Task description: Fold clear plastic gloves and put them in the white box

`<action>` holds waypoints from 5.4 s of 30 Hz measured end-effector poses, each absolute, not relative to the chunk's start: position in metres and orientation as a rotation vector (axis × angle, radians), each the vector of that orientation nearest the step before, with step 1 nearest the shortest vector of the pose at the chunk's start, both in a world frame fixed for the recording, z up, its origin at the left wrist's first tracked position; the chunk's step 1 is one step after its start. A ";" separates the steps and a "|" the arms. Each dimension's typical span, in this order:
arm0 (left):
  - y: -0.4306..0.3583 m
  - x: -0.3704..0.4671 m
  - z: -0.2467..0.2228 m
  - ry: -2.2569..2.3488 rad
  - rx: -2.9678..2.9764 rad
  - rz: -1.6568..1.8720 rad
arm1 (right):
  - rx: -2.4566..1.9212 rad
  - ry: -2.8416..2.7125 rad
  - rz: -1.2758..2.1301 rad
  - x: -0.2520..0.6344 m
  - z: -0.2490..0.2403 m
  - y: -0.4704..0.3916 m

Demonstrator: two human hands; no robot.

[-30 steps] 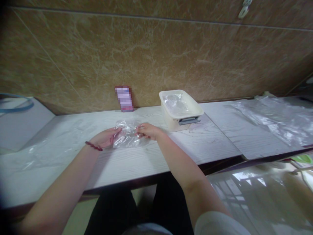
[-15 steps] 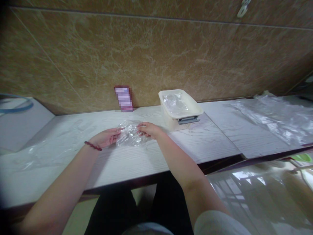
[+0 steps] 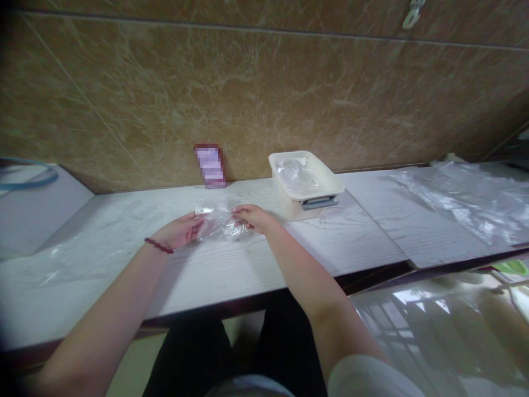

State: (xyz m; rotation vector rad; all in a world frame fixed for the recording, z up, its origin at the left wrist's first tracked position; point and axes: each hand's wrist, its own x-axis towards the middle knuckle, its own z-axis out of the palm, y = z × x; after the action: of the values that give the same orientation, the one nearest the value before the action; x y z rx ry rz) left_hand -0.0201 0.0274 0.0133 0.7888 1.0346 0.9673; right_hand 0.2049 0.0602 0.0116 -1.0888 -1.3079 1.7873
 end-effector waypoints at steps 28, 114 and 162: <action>0.020 -0.002 0.024 1.192 1.046 1.187 | -1.130 -1.251 1.656 0.197 0.021 0.055; 0.016 -0.010 0.026 1.456 1.324 0.717 | -1.523 -1.796 1.350 0.207 0.008 0.058; 0.014 -0.009 0.020 1.590 1.853 0.391 | -1.482 -2.497 0.255 0.132 -0.014 0.015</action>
State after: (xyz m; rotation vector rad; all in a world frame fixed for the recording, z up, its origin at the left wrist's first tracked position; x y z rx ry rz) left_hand -0.0090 0.0141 0.0198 1.8528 1.5899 0.3909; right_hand 0.1315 0.0155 -0.0143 -1.4821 -2.4973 0.2546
